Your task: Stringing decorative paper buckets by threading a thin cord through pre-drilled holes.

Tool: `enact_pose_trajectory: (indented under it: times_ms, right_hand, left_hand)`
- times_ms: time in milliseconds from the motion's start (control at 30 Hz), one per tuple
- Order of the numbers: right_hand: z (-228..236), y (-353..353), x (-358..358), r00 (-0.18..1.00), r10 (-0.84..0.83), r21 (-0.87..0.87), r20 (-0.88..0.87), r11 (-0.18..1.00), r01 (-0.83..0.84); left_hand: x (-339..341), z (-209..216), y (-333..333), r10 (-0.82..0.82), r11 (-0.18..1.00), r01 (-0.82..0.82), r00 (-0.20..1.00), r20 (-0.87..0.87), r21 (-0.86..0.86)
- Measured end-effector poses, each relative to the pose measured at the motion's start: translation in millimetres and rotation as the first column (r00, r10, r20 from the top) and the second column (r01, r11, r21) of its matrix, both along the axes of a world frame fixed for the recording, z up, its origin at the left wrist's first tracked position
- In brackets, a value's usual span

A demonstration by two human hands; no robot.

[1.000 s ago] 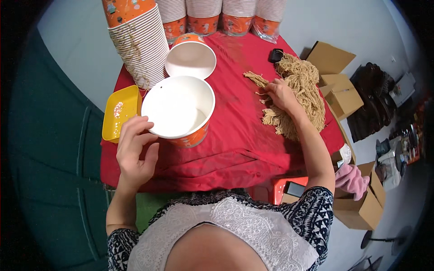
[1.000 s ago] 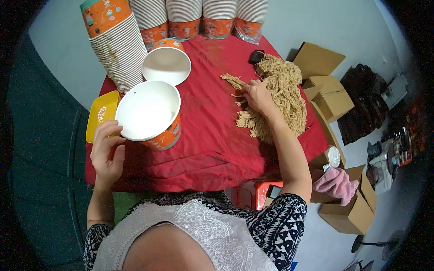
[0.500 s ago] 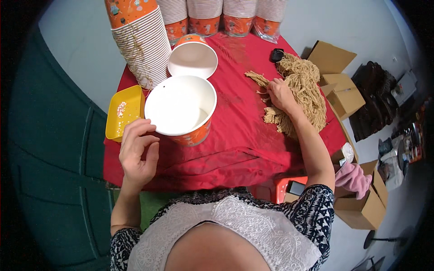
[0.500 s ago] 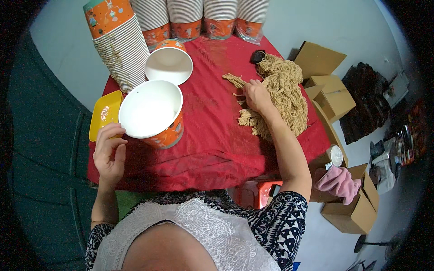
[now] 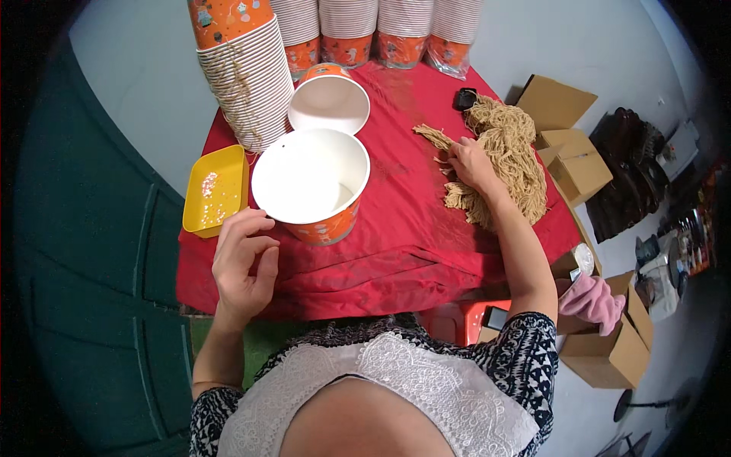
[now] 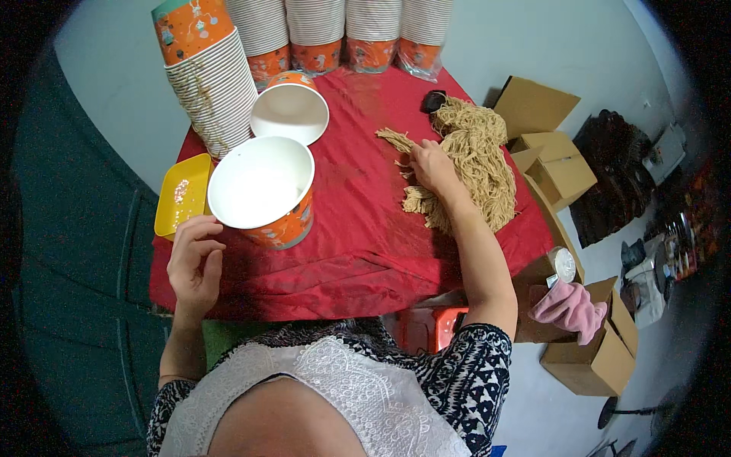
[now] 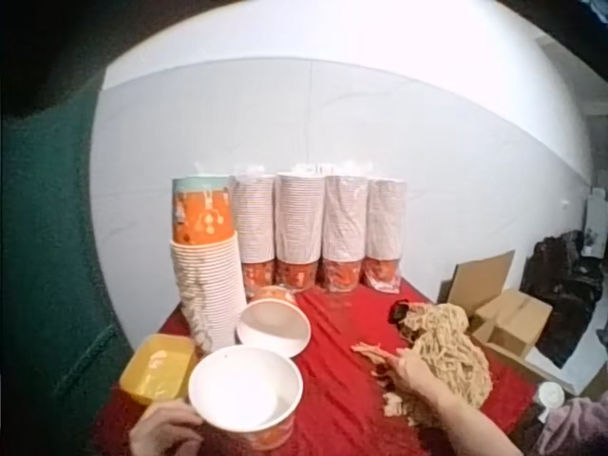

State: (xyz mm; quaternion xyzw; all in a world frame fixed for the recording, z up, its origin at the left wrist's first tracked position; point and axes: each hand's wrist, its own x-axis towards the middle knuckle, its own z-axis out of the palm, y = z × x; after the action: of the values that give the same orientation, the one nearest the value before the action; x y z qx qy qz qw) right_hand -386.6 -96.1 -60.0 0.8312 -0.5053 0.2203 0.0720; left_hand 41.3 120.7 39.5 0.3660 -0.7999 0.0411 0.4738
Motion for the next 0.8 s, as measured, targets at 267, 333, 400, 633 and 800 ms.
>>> enact_pose_trajectory:
  times_ms: [267,333,400,633,800]
  right_hand:
    - [-6.8,-0.1,-1.7,0.997,0.022,-0.065,0.078,0.998,-0.017]
    - [0.6,8.1,5.5,0.991,0.040,-0.056,0.131,0.998,-0.033]
    - [9.3,20.6,14.7,0.978,0.060,-0.080,0.198,0.996,-0.045]
    - [64.2,125.4,113.7,0.877,0.332,-0.222,0.346,0.938,-0.267]
    - [83.5,185.0,157.2,0.728,0.421,-0.193,0.541,0.905,-0.379]
  left_hand:
    - [-3.7,-4.4,4.6,-0.010,1.000,0.010,1.000,-0.029,0.004]
    - [-4.4,-5.8,6.7,-0.018,1.000,0.018,0.999,-0.031,0.006]
    - [-5.7,-6.4,8.1,-0.029,1.000,0.029,0.999,-0.036,0.008]
    - [-21.7,-8.6,14.4,-0.121,0.993,0.122,0.990,-0.079,0.009]
    - [-36.5,-26.8,18.3,-0.105,0.983,0.139,0.962,-0.251,0.122]
